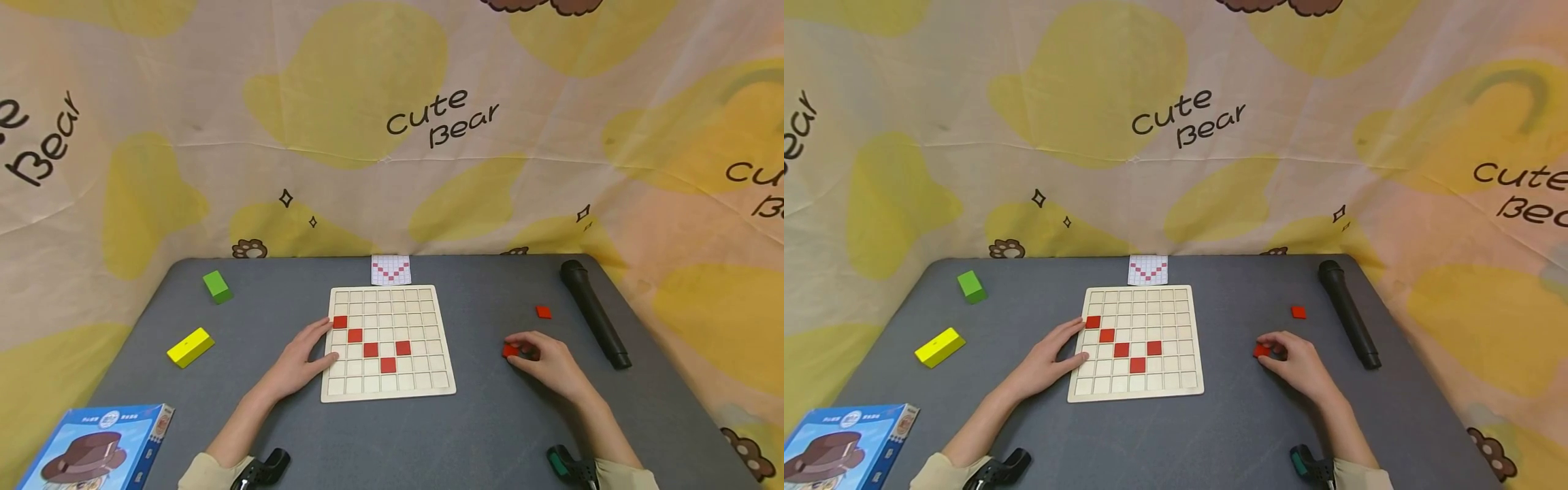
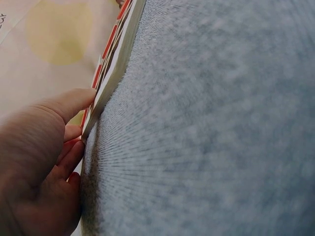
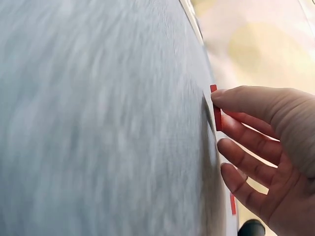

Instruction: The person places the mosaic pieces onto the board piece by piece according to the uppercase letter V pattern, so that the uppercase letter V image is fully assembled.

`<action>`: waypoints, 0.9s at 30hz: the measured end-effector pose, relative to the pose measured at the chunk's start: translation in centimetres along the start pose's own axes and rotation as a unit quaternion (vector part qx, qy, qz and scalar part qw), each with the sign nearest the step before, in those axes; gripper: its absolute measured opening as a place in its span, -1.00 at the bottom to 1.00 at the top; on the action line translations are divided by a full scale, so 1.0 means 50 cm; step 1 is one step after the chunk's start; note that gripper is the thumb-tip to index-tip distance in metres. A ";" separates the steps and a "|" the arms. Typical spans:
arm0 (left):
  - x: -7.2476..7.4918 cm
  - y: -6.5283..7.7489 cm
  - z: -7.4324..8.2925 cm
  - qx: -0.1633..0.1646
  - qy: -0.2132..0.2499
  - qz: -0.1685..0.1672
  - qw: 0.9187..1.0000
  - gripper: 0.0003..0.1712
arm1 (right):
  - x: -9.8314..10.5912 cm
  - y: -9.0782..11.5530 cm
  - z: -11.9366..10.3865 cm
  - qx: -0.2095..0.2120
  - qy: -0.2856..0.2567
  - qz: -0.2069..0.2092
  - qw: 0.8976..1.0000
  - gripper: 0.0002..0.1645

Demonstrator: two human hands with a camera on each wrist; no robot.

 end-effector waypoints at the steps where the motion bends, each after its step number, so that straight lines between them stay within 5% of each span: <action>1: 0.000 0.000 0.000 0.000 0.000 0.000 1.000 -0.23 | -0.003 -0.003 -0.003 0.003 -0.002 -0.001 1.000 -0.70; 27: -0.001 0.000 -0.005 0.002 0.006 -0.003 1.000 -0.22 | -0.100 -0.102 -0.101 0.037 -0.056 -0.031 0.997 -0.67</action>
Point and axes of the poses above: each hand's wrist, its own y-axis away from the middle knuckle, its own x-axis out of the back of the hand, z = x × y, the point moved 1 cm from there along -y, towards the middle knuckle
